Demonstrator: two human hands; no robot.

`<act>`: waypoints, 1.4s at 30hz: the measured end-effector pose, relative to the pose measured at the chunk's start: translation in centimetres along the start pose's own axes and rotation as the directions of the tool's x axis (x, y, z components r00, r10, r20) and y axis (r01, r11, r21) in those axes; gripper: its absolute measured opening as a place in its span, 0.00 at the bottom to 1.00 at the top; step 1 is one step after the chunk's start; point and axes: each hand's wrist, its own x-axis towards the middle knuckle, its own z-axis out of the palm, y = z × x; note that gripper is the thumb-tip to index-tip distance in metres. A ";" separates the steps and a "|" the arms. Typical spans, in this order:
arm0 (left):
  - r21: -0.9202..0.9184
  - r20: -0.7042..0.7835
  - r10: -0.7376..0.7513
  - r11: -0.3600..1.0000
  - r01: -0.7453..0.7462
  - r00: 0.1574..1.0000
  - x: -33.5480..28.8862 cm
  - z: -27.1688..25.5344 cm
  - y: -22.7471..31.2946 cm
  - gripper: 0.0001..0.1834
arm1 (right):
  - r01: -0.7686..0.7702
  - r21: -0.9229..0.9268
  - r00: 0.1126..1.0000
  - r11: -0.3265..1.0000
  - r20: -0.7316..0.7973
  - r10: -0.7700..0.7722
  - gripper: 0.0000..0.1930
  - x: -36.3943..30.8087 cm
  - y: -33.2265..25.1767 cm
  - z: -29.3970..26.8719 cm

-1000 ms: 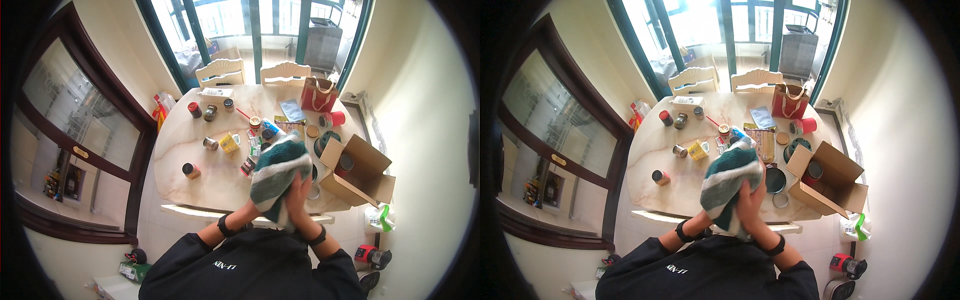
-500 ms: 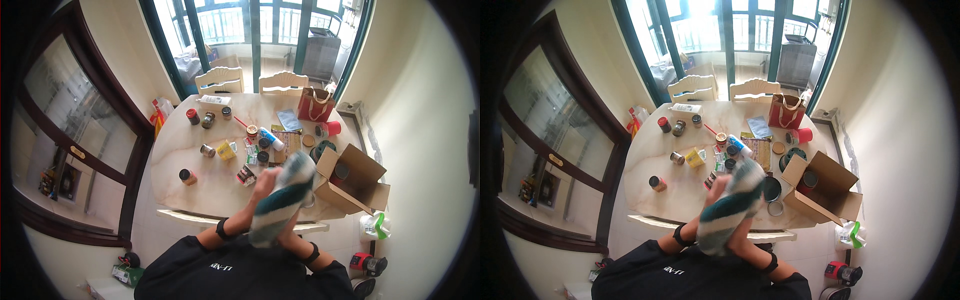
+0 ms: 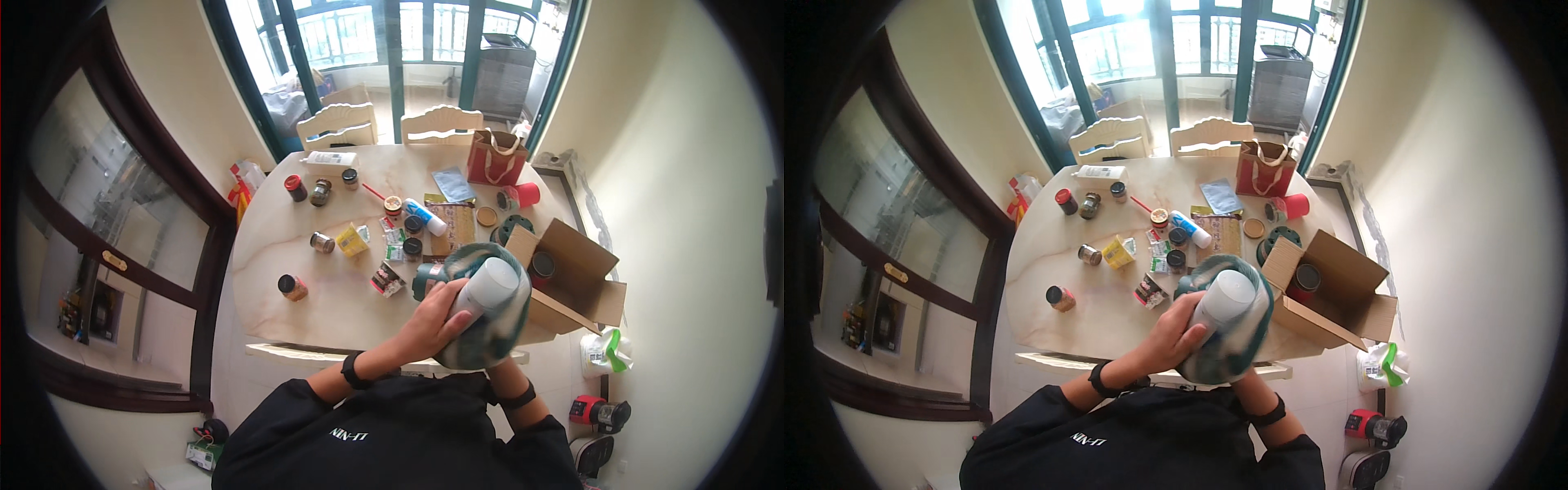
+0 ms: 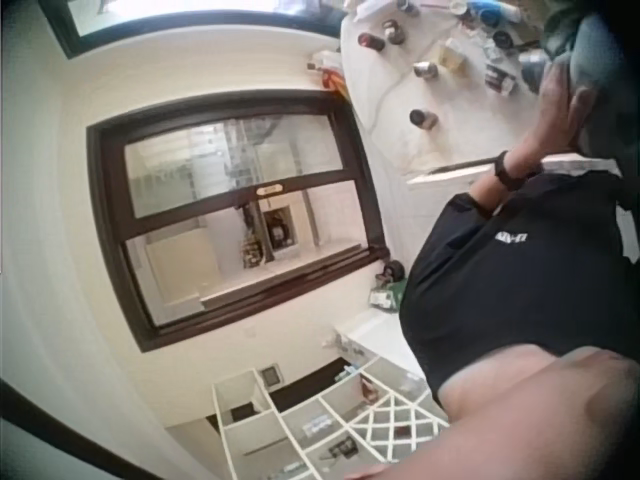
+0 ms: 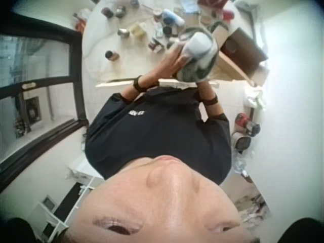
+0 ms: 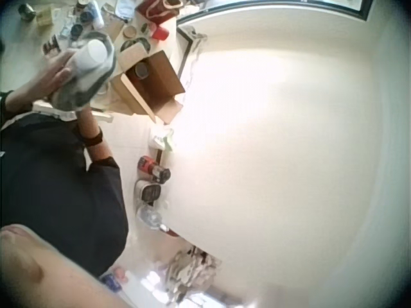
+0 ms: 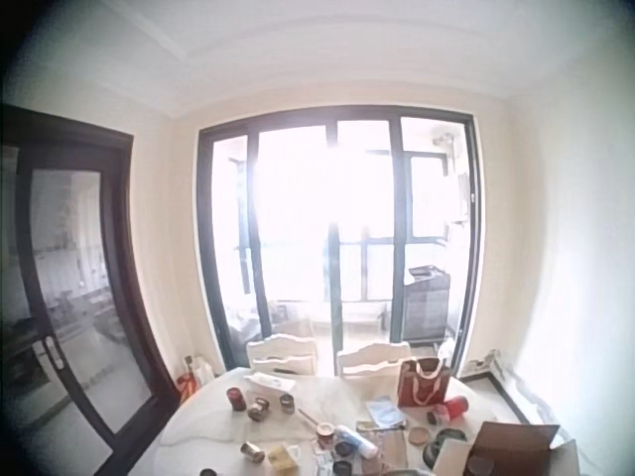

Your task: The person wipes a canister with a cloth and places it into a box, then wipes a spray bottle and a jar before placing them on a shelf.

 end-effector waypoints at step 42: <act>-0.075 -0.266 -0.114 0.992 0.098 0.957 -3.8 2.2 -3.1 0.18 | 0.479 -0.808 0.657 -0.343 0.589 -0.471 0.22 -2.6 -3.0 10.6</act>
